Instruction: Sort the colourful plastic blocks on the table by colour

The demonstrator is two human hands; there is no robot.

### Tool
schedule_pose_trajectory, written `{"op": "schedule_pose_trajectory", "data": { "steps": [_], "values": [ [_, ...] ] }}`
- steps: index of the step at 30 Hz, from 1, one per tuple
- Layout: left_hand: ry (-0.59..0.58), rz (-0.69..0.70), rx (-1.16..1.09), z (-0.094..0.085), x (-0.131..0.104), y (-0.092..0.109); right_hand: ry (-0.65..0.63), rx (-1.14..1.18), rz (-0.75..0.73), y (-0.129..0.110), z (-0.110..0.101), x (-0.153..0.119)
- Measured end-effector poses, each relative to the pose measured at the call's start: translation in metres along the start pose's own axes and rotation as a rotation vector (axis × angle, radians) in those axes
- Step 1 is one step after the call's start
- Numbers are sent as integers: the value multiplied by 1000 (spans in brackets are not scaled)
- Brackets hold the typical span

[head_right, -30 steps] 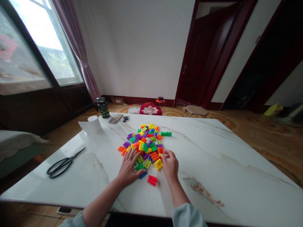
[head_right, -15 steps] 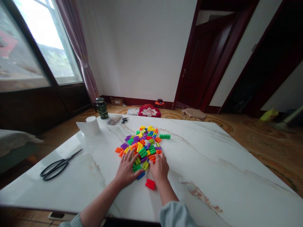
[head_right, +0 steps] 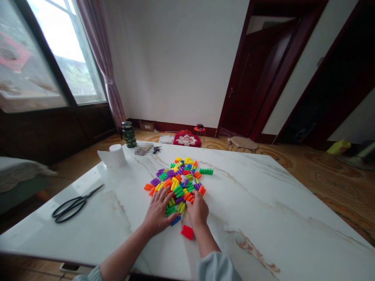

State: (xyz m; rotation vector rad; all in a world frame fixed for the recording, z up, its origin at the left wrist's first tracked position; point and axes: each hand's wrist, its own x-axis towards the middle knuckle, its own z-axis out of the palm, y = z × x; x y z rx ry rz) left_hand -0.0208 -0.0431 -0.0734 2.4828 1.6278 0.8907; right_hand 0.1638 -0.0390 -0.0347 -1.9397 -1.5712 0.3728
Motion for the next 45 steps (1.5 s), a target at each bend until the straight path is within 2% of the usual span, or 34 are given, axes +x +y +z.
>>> {"op": "schedule_pose_trajectory", "data": {
  "steps": [4,7,11,16,22,28,31,36,45],
  "values": [
    [10,15,-8,1,-1,-1,55,311,-73,14,-1,6],
    [13,19,-8,1,-1,-1,123,433,-57,36,-13,25],
    [6,2,-5,0,0,0,285,282,-17,74,-33,63],
    [-7,-1,2,0,0,1,271,157,-4,102,-35,100],
    [-7,-8,33,2,-1,0,285,103,25,92,-9,137],
    [-17,2,58,-1,0,1,167,197,-141,75,21,159],
    [-24,-7,62,-3,0,2,164,227,-184,83,20,161],
    [-35,-17,57,-3,-1,2,228,235,-170,96,11,164],
    [-40,-11,43,-1,-1,1,267,242,-112,88,24,171]
  ]
}}
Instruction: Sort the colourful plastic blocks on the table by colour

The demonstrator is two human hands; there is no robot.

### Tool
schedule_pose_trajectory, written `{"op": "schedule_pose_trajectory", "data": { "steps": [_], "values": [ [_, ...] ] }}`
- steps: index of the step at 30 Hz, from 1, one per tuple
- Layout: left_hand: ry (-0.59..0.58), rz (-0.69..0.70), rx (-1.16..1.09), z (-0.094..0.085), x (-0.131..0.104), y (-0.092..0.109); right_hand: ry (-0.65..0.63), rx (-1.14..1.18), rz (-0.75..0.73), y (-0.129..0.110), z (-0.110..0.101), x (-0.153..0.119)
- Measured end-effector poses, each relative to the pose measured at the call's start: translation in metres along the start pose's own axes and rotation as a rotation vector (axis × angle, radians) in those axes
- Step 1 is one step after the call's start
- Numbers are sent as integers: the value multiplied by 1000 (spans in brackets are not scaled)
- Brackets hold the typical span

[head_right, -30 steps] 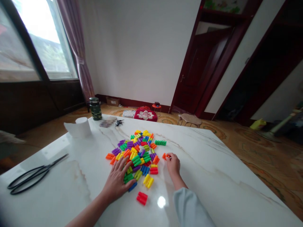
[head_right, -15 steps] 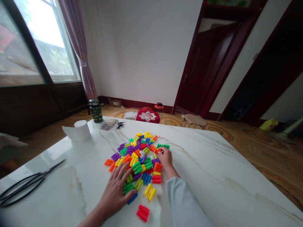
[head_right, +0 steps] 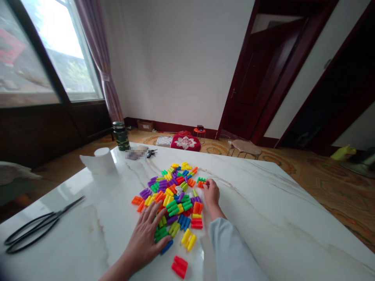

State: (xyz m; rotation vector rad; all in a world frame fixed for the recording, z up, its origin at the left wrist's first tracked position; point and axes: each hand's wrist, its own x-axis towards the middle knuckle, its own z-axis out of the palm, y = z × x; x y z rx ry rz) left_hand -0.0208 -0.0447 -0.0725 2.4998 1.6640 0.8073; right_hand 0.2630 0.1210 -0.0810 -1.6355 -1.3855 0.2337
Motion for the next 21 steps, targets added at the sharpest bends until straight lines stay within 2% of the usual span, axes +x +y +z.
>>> {"op": "schedule_pose_trajectory", "data": {
  "steps": [7,12,17,21],
  "values": [
    [-20,-12,-7,-2,1,1,35,1,-8,-9,-6,-3],
    [-23,-9,-19,-3,0,2,67,14,-2,-25,-17,-25],
    [-6,-2,-44,-4,1,3,-7,1,37,-34,-35,-62],
    [-7,-11,-54,-3,1,3,-130,-83,83,-36,-51,-85]
  ]
}}
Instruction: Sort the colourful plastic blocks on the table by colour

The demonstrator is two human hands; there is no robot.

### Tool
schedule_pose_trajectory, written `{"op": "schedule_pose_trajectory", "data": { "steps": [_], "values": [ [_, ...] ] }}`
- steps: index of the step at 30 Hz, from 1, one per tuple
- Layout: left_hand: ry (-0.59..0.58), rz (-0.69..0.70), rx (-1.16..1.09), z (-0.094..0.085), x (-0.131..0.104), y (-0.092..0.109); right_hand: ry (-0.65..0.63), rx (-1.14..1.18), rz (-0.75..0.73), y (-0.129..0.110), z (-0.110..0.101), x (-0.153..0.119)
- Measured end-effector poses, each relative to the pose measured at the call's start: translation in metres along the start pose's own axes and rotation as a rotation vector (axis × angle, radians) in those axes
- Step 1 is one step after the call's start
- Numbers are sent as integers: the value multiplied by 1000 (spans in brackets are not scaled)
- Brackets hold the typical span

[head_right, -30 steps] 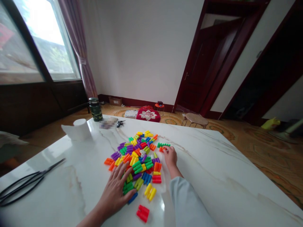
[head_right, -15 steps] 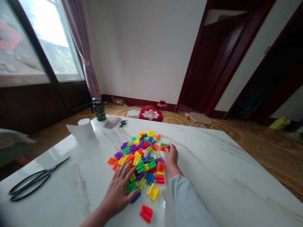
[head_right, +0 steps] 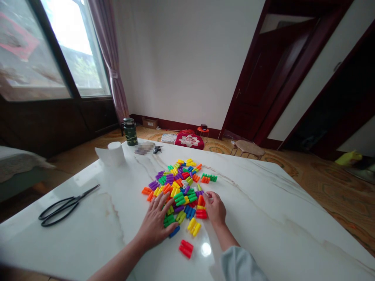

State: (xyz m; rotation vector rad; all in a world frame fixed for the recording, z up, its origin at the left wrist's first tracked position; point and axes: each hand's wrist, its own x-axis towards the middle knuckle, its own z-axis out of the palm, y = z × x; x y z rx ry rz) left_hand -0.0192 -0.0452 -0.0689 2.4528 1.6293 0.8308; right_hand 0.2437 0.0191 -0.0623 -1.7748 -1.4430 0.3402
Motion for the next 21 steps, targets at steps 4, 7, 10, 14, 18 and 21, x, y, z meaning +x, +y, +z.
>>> {"op": "schedule_pose_trajectory", "data": {
  "steps": [4,7,10,14,18,21],
  "values": [
    [22,3,-9,1,-1,0,-84,15,-43,-1,-3,-9],
    [27,4,-12,1,-1,1,-136,119,-26,-2,0,-7],
    [29,0,-11,1,-1,0,-182,287,-4,-3,3,-2],
    [42,7,-11,3,0,-1,-183,398,33,-6,3,3],
    [53,15,-12,4,0,-2,-163,408,60,-11,0,2],
    [51,14,-10,4,0,-2,-162,401,85,-12,-3,-3]
  ]
}}
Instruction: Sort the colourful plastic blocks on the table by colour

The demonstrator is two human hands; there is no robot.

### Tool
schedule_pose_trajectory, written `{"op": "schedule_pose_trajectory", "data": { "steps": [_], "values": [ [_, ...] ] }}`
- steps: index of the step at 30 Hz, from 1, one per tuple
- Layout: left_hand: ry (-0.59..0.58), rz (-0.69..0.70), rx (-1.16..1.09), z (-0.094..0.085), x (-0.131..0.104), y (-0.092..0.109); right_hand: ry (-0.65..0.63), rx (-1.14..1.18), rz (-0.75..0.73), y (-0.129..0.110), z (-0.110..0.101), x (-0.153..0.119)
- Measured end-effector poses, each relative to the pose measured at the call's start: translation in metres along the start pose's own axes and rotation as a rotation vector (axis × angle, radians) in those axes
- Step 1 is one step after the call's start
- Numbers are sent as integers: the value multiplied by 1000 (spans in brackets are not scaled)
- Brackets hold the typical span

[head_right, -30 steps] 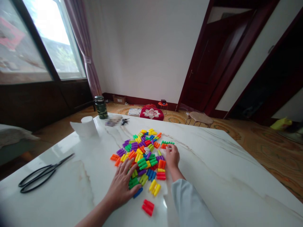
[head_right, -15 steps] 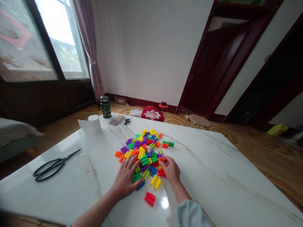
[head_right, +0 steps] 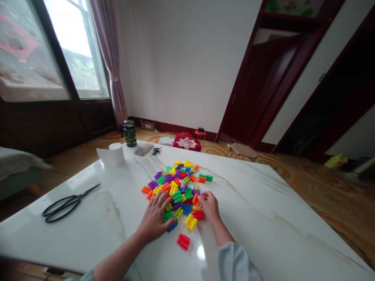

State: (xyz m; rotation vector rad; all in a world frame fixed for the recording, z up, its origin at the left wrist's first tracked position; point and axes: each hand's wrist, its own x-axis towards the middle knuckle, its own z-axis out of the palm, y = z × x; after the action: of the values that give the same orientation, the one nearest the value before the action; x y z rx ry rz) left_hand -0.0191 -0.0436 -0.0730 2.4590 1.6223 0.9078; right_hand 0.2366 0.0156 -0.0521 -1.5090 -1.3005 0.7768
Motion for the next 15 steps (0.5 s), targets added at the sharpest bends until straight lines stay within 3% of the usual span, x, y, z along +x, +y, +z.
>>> {"op": "schedule_pose_trajectory", "data": {
  "steps": [4,10,15],
  "values": [
    [-4,-5,1,-1,1,0,7,-61,25,5,-15,-5],
    [-31,-10,1,-3,2,1,148,-214,-23,24,-55,-9],
    [-40,-19,6,-5,2,3,182,-390,-225,39,-71,-26]
  ]
}}
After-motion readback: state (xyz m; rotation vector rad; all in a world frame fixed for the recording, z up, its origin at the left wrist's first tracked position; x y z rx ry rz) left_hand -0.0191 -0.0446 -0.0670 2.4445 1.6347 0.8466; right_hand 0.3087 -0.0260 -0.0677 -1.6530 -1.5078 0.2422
